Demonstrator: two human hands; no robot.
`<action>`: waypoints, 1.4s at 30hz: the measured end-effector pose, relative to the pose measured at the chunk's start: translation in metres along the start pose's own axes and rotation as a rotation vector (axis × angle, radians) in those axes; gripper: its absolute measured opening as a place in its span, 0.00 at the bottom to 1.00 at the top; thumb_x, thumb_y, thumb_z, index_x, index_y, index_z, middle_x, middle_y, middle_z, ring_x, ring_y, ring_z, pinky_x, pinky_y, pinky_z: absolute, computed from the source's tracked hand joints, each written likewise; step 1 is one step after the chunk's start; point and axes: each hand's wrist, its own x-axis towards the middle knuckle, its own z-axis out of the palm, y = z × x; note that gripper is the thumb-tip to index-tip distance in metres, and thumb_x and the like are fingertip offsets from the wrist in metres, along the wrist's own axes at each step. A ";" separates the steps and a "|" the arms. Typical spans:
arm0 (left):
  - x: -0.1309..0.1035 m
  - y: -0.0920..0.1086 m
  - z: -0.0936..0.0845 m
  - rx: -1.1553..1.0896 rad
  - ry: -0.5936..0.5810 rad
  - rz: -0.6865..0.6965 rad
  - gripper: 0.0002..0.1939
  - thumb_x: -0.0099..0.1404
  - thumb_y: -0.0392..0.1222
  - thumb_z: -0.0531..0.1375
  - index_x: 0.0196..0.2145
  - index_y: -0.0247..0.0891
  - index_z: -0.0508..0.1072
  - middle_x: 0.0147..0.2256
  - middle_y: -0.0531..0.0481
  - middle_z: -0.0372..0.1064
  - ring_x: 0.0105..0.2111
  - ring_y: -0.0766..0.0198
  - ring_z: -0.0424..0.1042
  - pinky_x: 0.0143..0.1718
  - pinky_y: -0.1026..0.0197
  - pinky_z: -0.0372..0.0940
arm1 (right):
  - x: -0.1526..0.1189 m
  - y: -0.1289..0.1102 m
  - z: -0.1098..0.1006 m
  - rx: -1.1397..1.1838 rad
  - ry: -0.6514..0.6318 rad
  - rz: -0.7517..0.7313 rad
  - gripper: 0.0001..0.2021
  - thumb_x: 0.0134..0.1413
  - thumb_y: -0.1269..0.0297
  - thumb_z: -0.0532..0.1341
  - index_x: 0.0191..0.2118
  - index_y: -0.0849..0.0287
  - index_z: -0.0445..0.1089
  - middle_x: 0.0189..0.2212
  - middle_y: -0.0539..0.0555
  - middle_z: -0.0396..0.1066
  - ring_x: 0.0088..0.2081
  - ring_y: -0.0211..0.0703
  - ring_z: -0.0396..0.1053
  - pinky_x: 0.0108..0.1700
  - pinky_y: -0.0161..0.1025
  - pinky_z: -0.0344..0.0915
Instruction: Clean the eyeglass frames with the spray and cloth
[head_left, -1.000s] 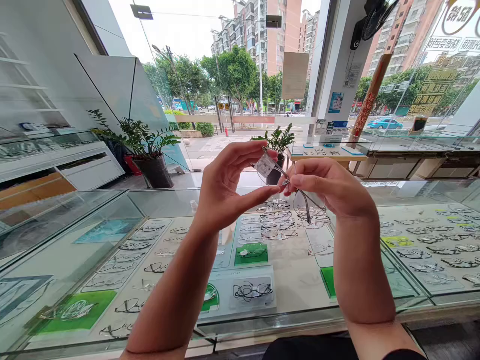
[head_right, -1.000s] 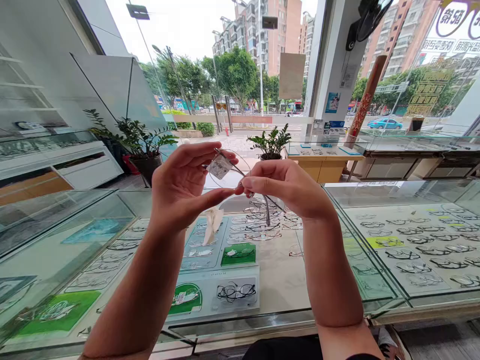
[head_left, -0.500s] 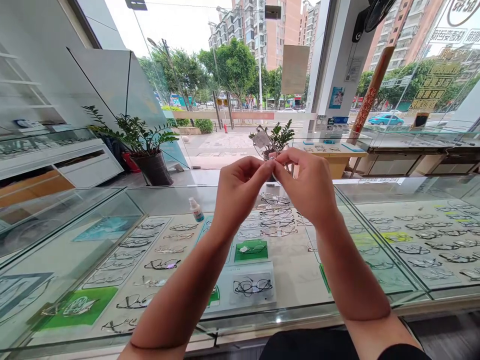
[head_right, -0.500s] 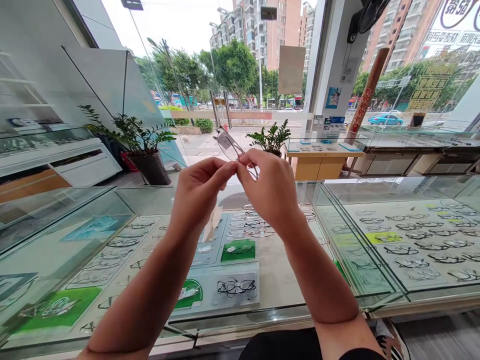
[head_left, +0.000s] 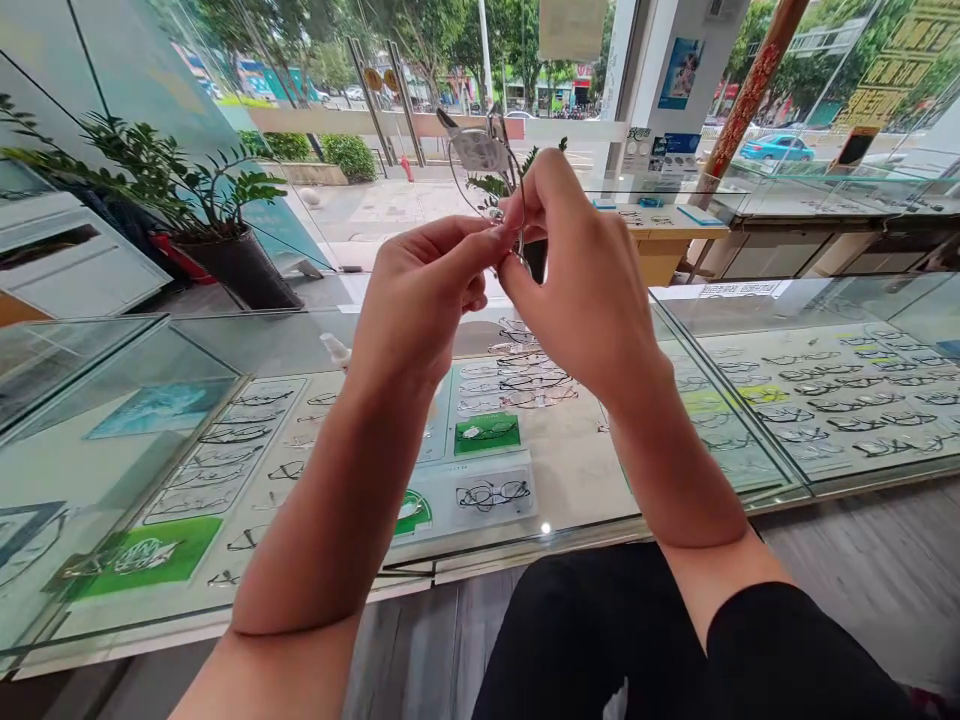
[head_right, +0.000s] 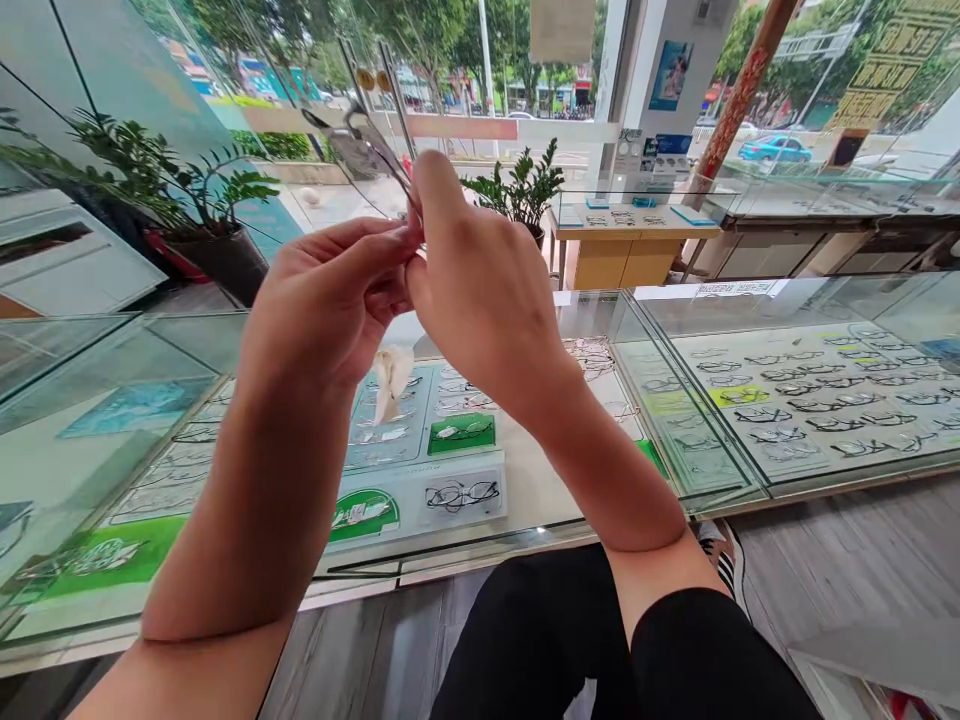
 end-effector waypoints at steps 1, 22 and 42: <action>0.000 -0.001 0.001 -0.013 0.007 0.031 0.05 0.63 0.41 0.74 0.30 0.41 0.85 0.24 0.54 0.67 0.23 0.70 0.57 0.25 0.61 0.53 | 0.000 -0.003 -0.002 -0.028 -0.018 0.012 0.16 0.65 0.78 0.64 0.42 0.48 0.59 0.44 0.49 0.82 0.49 0.53 0.82 0.50 0.48 0.71; -0.002 -0.062 0.014 0.785 -0.270 0.103 0.06 0.67 0.47 0.70 0.35 0.44 0.85 0.31 0.48 0.69 0.31 0.58 0.63 0.37 0.55 0.63 | -0.086 0.330 -0.005 0.621 0.446 0.964 0.22 0.58 0.65 0.65 0.23 0.49 0.48 0.12 0.38 0.43 0.16 0.33 0.38 0.19 0.38 0.42; -0.022 -0.128 0.171 1.546 -0.801 -0.156 0.14 0.74 0.39 0.61 0.46 0.37 0.88 0.49 0.34 0.84 0.51 0.42 0.81 0.49 0.48 0.71 | -0.091 0.365 0.016 0.642 0.360 1.076 0.20 0.60 0.70 0.63 0.22 0.51 0.53 0.15 0.42 0.47 0.19 0.35 0.41 0.23 0.41 0.41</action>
